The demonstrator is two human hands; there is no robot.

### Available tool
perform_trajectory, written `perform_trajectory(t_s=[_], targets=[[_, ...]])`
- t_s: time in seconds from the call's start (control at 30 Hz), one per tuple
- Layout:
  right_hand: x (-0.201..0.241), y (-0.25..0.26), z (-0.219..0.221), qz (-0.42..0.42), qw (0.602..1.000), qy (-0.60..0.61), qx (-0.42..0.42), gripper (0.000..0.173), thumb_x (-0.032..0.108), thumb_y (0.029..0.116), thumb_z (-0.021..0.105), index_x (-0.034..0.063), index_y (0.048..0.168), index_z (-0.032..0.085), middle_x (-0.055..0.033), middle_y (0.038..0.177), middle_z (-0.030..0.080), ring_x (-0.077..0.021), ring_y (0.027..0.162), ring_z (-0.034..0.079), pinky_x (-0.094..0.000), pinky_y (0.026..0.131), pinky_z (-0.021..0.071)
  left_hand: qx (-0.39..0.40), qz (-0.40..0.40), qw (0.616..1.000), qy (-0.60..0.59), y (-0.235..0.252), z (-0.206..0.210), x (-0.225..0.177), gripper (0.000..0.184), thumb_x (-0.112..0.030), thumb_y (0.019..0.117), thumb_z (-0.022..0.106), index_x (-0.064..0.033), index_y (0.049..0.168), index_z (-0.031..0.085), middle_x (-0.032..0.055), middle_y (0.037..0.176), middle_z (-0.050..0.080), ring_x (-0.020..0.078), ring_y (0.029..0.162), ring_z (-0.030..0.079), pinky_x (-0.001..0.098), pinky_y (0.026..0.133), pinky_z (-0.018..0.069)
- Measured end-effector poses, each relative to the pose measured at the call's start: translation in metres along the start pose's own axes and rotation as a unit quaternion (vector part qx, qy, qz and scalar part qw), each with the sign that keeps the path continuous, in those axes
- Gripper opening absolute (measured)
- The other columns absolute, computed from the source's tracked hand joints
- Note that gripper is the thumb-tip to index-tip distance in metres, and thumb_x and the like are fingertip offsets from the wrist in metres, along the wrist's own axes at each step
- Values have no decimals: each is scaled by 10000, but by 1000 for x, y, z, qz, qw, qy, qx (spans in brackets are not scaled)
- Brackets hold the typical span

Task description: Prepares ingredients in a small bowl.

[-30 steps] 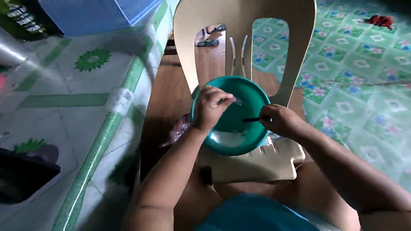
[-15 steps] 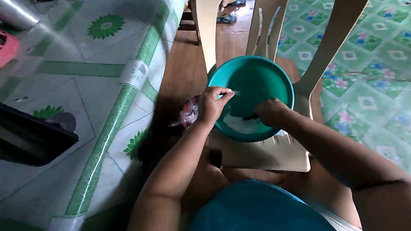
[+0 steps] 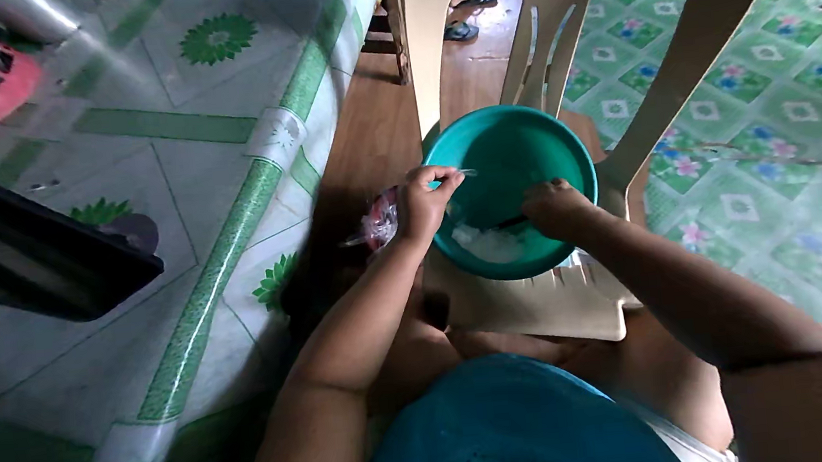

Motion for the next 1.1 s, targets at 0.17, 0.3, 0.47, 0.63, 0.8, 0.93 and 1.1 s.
perform_trajectory(t_s=[0.17,0.3,0.47,0.63,0.8,0.93,1.1], targets=[[-9,-10,-5,16,999,-26,32,275,-28,909,655,104,1137,734,-140,1163,703,-377,1152,639,-636,970,462,-26,-94,992,-75,4,1,28,193,-222,920,770,-61,1026,753,56,1009,727,112,979,680,314,915,554],[-7,-17,-12,30,997,-42,54,262,-27,906,655,98,1119,743,-154,1149,704,-385,1140,641,-638,975,453,-36,-77,994,-67,11,0,15,200,-218,927,765,-51,1036,756,69,1022,729,118,983,684,304,918,558],[-9,-15,6,43,996,-48,64,189,-4,931,631,57,1061,753,-176,1087,717,-401,1110,648,-665,989,437,-41,104,994,16,7,-1,-39,140,-190,922,758,-63,978,777,47,945,752,135,954,699,326,918,557],[2,-2,39,23,996,71,55,243,113,1001,606,138,1205,736,-152,1183,711,-394,1175,632,-665,1043,414,-53,187,980,33,-1,0,-72,102,-168,921,758,-73,944,789,44,914,755,146,918,694,322,894,543],[26,11,44,27,979,199,-27,246,153,996,639,152,1218,745,-133,1213,712,-371,1223,615,-660,1085,397,-59,182,980,44,0,-1,-71,95,-168,914,765,-81,940,793,40,921,756,143,924,696,311,885,548],[41,24,37,36,962,264,-61,239,191,1017,615,144,1207,751,-124,1202,723,-355,1208,627,-652,1076,403,-65,179,981,43,3,-3,-56,106,-178,915,770,-78,947,786,37,926,757,138,931,697,316,902,552],[45,24,24,26,940,331,-82,230,174,1008,638,106,1200,745,-140,1197,724,-358,1184,643,-648,1052,435,-62,117,991,17,10,-5,-28,141,-182,916,770,-53,970,779,50,928,753,129,928,694,305,901,551]])
Point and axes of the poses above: each hand's wrist, its own y-axis towards the middle knuckle, its own z-axis out of the palm, x = y × z, the point moved 7 cm from there along y, towards the middle knuckle
